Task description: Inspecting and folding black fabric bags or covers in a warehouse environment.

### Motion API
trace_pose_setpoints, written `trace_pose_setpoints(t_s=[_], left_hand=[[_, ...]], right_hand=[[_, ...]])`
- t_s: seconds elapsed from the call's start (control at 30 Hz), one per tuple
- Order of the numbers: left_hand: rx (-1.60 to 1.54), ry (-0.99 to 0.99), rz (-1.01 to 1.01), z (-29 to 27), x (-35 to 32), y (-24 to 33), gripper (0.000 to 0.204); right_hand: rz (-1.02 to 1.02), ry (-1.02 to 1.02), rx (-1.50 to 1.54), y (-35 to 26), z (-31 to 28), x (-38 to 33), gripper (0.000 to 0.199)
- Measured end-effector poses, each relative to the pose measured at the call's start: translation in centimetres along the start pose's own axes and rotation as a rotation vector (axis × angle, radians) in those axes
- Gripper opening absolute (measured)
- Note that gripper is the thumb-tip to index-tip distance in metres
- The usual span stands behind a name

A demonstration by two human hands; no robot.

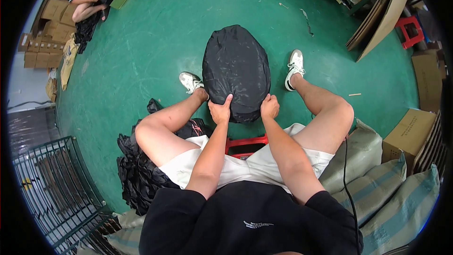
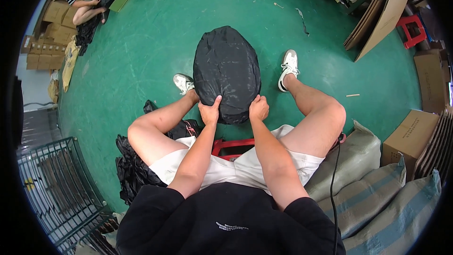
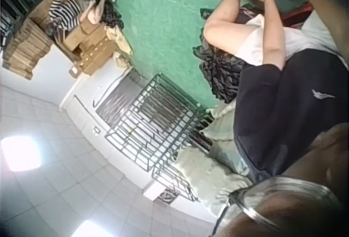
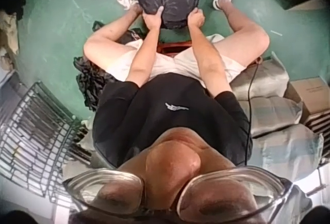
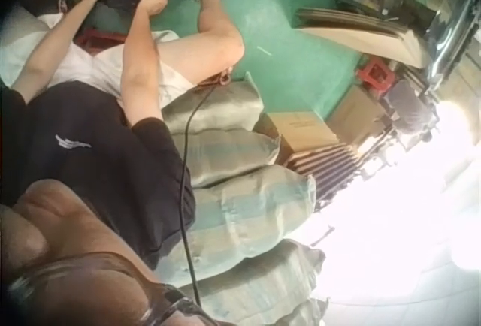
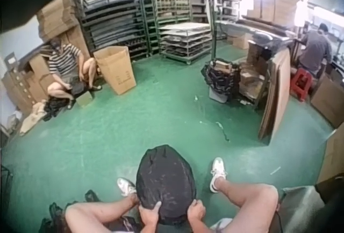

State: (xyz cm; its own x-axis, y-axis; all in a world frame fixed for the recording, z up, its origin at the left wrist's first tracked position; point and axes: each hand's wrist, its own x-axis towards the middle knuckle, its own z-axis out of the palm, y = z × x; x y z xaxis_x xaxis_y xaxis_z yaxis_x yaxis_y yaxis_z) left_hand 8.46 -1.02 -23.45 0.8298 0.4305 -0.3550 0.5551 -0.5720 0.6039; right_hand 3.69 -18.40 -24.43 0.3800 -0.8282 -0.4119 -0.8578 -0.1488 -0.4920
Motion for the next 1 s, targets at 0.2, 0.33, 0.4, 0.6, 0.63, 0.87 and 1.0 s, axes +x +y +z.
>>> trace_pose_setpoints(t_s=[0.2, 0.33, 0.4, 0.6, 0.63, 0.87, 1.0], left_hand=[[0.035, -0.093, 0.035, -1.9, -1.8, -1.0, 0.112], [0.119, -0.205, 0.039, -2.4, -2.9, -1.3, 0.114], [0.177, -0.214, 0.027, -2.8, -3.1, -1.5, 0.114], [0.302, -0.491, -0.007, -3.3, -2.6, -4.0, 0.119], [0.327, -0.486, 0.015, -3.2, -2.3, -4.1, 0.121], [0.429, -0.638, 0.057, -2.1, -3.6, -3.2, 0.122], [0.406, -0.703, 0.168, -1.0, -3.3, -5.4, 0.109]], right_hand=[[-0.602, 0.404, 0.172, -1.3, -1.0, -0.9, 0.044], [-0.959, -0.244, -0.519, -1.4, -1.4, -2.3, 0.082], [-0.860, -0.323, -0.613, -1.5, -1.4, -3.0, 0.085], [-0.757, -0.512, -0.737, -1.8, -2.2, -5.5, 0.083], [-0.728, -0.555, -0.759, -2.1, -2.3, -5.9, 0.083], [-0.616, -0.575, -0.829, -2.1, -2.8, -5.3, 0.087], [-0.595, -0.644, -0.882, -3.6, -3.3, -6.0, 0.090]])
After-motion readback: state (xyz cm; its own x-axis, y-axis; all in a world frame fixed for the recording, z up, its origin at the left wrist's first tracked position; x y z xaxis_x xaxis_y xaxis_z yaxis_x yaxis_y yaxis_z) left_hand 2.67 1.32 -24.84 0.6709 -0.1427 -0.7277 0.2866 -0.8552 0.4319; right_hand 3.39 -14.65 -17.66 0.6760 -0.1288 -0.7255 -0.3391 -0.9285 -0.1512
